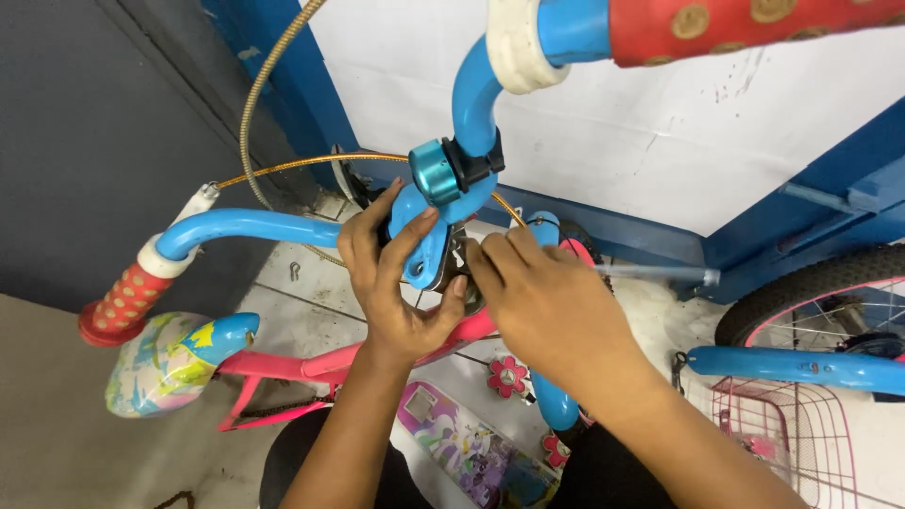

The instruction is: Dismantling a child's bicycle by removing the handlebars, front fork, and wheels on a tiled floor.

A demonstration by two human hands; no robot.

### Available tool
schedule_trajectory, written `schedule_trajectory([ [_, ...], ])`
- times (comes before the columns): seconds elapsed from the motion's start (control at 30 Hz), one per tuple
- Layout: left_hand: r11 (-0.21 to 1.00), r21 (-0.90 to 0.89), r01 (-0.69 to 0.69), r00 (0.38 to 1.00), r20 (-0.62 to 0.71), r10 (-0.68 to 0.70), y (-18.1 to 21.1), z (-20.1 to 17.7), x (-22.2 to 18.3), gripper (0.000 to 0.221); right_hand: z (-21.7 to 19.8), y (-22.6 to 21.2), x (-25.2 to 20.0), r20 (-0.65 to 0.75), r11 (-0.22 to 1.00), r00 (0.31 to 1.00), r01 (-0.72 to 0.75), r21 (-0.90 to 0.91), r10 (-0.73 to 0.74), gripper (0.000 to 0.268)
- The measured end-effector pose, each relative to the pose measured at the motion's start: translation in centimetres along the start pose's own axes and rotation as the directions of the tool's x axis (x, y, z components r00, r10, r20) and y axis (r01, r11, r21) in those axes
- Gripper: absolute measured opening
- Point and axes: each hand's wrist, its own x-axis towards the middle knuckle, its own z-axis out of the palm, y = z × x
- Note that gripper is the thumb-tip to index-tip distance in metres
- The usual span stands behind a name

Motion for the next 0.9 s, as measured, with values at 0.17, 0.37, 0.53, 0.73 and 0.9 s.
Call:
schedule_trajectory([
  [0.17,1.0,0.008,0.002,1.0,-0.014,-0.002,-0.1,0.1,0.0,0.059,-0.3,-0.6,0.7,0.07,0.998,0.996,-0.053,0.035,0.051,0.038],
  [0.37,0.999,-0.036,0.0,1.0,-0.001,0.0,-1.0,-0.4,-0.2,0.057,-0.6,-1.9,1.3,0.055,0.996,0.995,-0.087,-0.026,0.088,0.027],
  [0.53,0.995,-0.1,0.014,1.0,0.025,-0.012,-1.1,-0.5,-0.4,0.064,-1.1,-4.3,1.5,0.103,0.963,0.981,-0.136,-0.234,0.163,0.026],
  [0.73,0.995,-0.1,0.008,1.0,0.009,-0.007,-1.0,-0.9,-0.3,0.064,-1.2,-6.4,2.2,0.046,0.91,0.909,-0.414,-0.027,0.415,0.036],
  [0.9,0.988,-0.152,0.036,0.999,0.035,-0.031,-0.8,-1.3,-0.3,0.067,-1.9,-6.5,2.8,0.06,0.85,0.86,-0.51,0.131,0.507,0.032],
])
